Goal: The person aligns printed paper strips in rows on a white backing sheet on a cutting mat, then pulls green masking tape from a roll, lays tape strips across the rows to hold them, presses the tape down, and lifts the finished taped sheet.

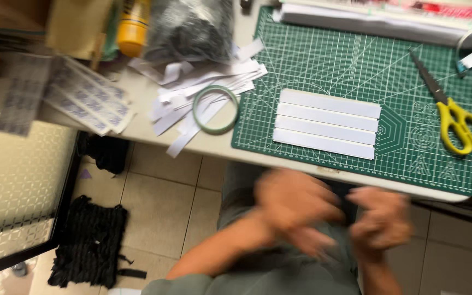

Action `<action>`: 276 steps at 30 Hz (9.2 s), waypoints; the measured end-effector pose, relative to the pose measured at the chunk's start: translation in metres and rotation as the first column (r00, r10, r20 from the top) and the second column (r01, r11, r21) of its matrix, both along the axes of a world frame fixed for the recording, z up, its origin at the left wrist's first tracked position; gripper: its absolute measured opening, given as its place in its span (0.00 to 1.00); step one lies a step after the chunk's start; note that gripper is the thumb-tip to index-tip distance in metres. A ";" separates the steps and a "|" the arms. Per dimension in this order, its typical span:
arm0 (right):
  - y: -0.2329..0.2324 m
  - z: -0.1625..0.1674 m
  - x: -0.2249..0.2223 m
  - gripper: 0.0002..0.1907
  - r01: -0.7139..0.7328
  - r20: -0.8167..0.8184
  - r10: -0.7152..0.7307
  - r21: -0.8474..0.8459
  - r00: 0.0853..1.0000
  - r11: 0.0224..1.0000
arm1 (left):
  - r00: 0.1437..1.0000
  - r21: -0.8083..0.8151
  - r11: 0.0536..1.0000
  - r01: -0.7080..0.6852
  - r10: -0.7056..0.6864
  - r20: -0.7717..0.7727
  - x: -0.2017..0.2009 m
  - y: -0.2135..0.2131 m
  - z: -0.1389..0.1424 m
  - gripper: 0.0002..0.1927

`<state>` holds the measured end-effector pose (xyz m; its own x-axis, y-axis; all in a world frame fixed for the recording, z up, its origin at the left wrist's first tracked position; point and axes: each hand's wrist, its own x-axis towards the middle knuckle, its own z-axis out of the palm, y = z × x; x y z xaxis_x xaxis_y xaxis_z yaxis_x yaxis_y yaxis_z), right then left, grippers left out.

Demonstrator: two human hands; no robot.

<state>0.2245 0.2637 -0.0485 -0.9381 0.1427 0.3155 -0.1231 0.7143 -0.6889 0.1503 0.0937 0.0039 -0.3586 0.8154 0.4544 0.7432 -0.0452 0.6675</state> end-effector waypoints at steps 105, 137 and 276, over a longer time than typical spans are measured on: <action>-0.019 0.052 -0.035 0.11 -0.255 0.458 0.438 -0.409 0.773 0.876 | 0.345 0.055 0.374 -0.926 0.894 -0.287 -0.033 -0.081 -0.043 0.11; -0.031 0.073 -0.040 0.05 -0.360 0.358 0.485 -0.362 0.798 0.860 | 0.580 -0.089 0.584 -0.807 0.812 0.071 0.083 -0.077 0.003 0.18; 0.004 0.023 -0.213 0.09 -0.420 0.181 0.380 0.412 0.907 0.809 | 0.401 -0.220 0.865 -0.451 0.417 0.815 0.059 -0.077 -0.072 0.08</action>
<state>0.0112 0.2678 -0.0252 -0.9080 -0.3827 0.1707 -0.4189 0.8406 -0.3435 0.2098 0.0167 -0.0679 -0.8742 0.4284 -0.2285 -0.2132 0.0842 0.9734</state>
